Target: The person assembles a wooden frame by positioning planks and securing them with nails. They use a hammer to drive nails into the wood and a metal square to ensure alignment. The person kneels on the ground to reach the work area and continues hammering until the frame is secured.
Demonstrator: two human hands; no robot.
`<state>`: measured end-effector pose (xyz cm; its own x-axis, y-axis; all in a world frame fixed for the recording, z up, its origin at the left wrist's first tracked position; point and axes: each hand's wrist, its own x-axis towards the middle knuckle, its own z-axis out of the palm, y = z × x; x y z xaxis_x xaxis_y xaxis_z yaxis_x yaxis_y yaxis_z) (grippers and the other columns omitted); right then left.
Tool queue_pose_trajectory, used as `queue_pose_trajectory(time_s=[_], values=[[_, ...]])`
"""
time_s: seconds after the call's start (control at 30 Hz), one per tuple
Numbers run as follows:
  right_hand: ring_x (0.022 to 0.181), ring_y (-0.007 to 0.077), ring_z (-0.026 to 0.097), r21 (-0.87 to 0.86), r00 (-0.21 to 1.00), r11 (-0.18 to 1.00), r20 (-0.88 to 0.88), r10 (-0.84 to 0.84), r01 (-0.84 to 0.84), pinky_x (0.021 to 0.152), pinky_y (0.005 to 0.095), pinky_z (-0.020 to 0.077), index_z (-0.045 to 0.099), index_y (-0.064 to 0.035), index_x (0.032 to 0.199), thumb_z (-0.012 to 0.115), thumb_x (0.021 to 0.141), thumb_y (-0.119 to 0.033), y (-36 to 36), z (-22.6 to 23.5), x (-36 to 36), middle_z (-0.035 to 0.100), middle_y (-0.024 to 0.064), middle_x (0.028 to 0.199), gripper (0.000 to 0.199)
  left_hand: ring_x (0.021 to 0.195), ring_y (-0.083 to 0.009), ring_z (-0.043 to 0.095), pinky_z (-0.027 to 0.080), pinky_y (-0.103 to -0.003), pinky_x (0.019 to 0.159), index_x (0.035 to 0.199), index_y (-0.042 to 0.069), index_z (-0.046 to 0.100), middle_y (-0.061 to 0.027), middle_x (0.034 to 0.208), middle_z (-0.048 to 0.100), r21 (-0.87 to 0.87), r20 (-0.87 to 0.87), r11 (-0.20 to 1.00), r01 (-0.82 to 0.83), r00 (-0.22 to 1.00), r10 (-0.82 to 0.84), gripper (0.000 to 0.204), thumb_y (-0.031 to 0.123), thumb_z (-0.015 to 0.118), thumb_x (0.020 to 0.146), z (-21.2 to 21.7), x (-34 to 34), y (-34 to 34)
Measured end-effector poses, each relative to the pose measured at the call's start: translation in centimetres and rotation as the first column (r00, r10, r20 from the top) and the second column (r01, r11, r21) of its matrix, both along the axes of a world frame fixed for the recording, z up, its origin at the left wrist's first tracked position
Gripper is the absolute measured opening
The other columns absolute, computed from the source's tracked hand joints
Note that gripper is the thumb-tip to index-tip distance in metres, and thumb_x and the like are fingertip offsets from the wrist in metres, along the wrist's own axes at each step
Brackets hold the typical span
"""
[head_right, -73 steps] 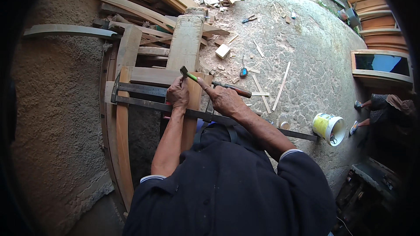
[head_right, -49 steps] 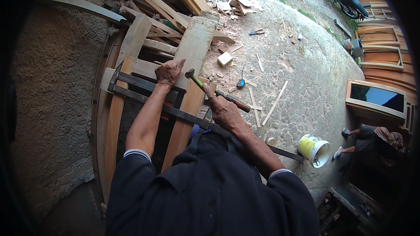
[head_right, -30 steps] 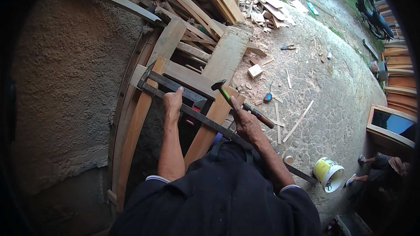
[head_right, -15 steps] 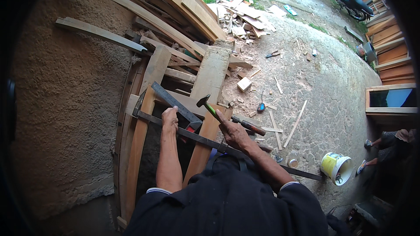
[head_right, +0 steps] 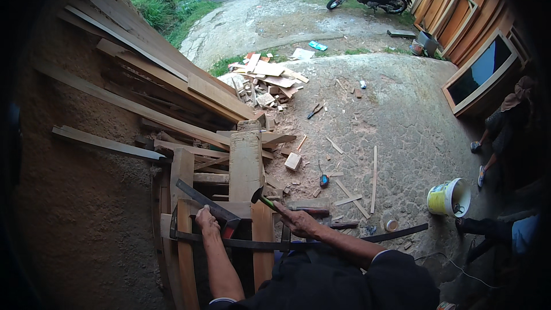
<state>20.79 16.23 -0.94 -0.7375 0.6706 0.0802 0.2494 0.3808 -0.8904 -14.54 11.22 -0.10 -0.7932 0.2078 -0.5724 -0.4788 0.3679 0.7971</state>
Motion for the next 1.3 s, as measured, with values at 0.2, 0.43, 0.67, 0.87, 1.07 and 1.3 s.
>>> queue_pose_trajectory(time_s=[0.2,0.43,0.67,0.87,1.07,1.3], values=[[0.107,0.0462,0.068,-0.086,0.996,0.995,0.072,-0.044,0.05,0.091,0.0508,0.0571,0.023,-0.0157,0.163,0.052,0.106,-0.024,-0.4,-0.2,2.3,0.064,0.0279,0.131,0.064,0.038,-0.0127,0.039,0.026,-0.029,0.035,0.094,0.007,0.059,0.0009,0.061,0.048,0.026,-0.023,0.991,0.134,0.991,-0.133,0.018,0.023,0.06,0.102,0.6,-3.8,5.9],[0.108,0.0445,0.069,-0.122,0.986,0.98,0.066,-0.152,0.159,0.093,0.0459,0.0559,0.026,-0.014,0.163,0.054,0.105,-0.021,-0.9,1.4,4.4,0.067,0.0287,0.125,0.065,0.044,-0.0145,0.044,0.031,-0.03,0.037,0.086,0.01,0.059,-0.0016,0.066,0.051,0.055,-0.06,0.973,0.224,0.973,-0.221,0.023,0.027,0.06,0.101,1.5,-2.8,16.4],[0.113,0.0422,0.068,-0.208,0.947,0.93,0.174,-0.271,0.304,0.094,0.0416,0.0532,0.033,-0.0119,0.161,0.057,0.103,-0.019,-1.6,2.5,6.7,0.068,0.0301,0.122,0.063,0.037,-0.0137,0.036,0.023,-0.033,0.035,0.075,0.011,0.055,-0.0018,0.054,0.044,-0.061,-0.002,0.893,0.445,0.895,-0.446,0.032,0.03,0.062,0.099,-4.9,-1.3,22.3],[0.123,0.0437,0.063,-0.181,0.924,0.908,0.125,-0.36,0.378,0.099,0.0409,0.0516,0.031,-0.0081,0.161,0.057,0.103,-0.015,-2.0,2.4,8.0,0.066,0.0303,0.126,0.064,0.079,-0.0271,0.07,0.05,-0.042,0.069,0.093,-0.003,0.074,-0.0172,0.087,0.073,-0.389,-0.283,0.676,0.626,0.617,-0.734,0.033,0.03,0.069,0.093,-9.9,0.5,24.1],[0.132,0.0254,0.058,-0.331,0.922,0.863,0.203,-0.329,0.381,0.11,0.0348,0.0424,0.027,-0.0033,0.162,0.056,0.103,-0.008,-1.7,2.9,7.9,0.065,0.0185,0.138,0.066,0.094,-0.0333,0.074,0.055,-0.042,0.083,0.098,-0.001,0.079,-0.0196,0.1,0.077,-0.437,-0.28,0.69,0.577,0.642,-0.714,0.031,0.029,0.075,0.088,-7.7,1.8,23.0],[0.11,0.0412,0.067,-0.052,0.96,0.977,0.202,-0.192,0.206,0.095,0.0419,0.0527,0.031,-0.0095,0.161,0.054,0.102,-0.007,-0.7,3.8,5.9,0.068,0.0248,0.121,0.063,0.091,-0.0388,0.074,0.057,-0.049,0.079,0.093,0.012,0.079,-0.0171,0.09,0.076,-0.717,-0.402,0.405,0.567,0.138,-0.905,0.054,0.057,0.051,0.1,-0.6,3.3,15.0]])
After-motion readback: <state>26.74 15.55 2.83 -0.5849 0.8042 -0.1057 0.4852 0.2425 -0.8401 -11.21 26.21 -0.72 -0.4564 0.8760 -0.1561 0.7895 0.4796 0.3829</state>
